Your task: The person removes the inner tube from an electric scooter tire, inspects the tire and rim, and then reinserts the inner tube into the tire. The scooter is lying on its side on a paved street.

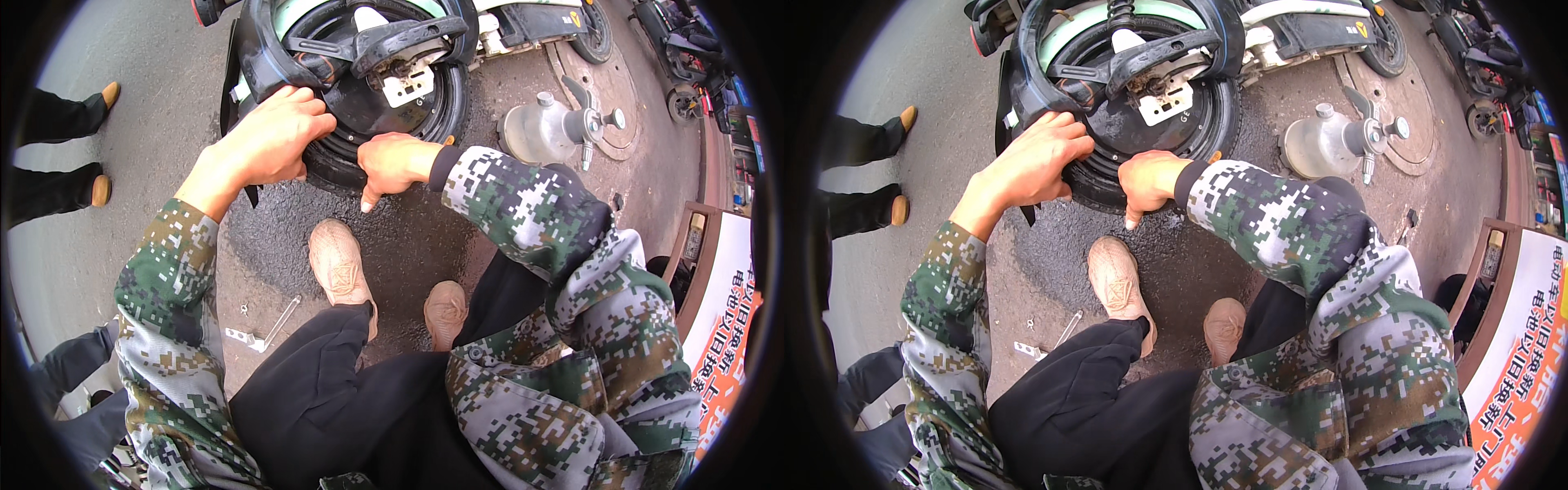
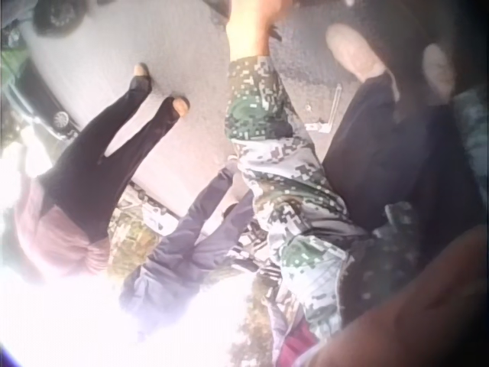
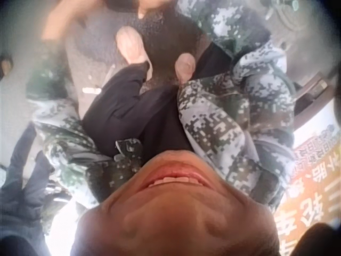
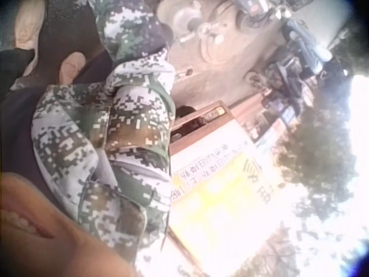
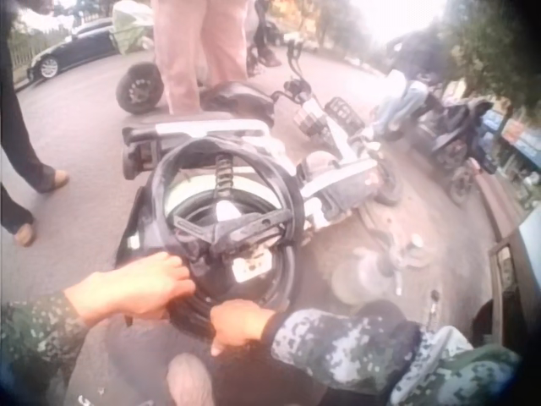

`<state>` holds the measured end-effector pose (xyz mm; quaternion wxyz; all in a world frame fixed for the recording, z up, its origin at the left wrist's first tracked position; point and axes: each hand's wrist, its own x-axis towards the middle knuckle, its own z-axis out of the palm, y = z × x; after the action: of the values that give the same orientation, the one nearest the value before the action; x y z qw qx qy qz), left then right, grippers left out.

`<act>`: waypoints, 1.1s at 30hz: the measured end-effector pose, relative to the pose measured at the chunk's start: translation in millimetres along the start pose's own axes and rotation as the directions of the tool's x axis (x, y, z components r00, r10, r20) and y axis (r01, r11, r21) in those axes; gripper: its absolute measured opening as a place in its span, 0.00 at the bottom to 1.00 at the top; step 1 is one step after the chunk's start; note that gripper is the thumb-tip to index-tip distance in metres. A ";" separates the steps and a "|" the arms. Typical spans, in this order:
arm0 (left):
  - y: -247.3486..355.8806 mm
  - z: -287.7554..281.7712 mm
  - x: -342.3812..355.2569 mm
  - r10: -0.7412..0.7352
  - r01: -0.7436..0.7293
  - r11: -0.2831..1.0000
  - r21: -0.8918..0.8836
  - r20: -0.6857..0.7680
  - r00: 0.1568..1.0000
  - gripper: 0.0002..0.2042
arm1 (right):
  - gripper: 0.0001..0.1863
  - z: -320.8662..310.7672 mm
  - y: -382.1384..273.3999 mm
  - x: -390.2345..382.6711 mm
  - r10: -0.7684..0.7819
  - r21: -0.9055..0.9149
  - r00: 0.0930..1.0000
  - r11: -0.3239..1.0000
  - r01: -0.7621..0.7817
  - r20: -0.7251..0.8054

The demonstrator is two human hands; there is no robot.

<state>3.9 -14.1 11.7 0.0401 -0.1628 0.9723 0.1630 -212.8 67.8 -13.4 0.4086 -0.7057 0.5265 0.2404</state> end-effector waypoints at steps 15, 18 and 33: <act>81.7 73.1 42.1 -0.119 0.093 0.976 -0.198 -0.125 0.985 0.28 | 0.26 -23.5 78.0 -11.4 0.013 -0.659 0.987 0.746 0.097 0.160; 82.8 66.0 35.8 -0.109 0.068 0.968 -0.240 -0.163 0.981 0.28 | 0.28 -26.3 58.8 -10.9 0.090 -0.672 0.970 0.735 0.089 0.226; 20.8 16.7 2.5 -0.098 0.093 0.993 -0.077 -0.066 0.993 0.34 | 0.28 -11.3 36.8 -11.3 0.017 -0.358 0.985 0.933 0.047 0.173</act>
<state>-4.9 9.2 1.9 0.0078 -0.2163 0.9574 0.1911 -252.1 60.5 -10.4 0.3183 -0.7490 0.4304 0.3904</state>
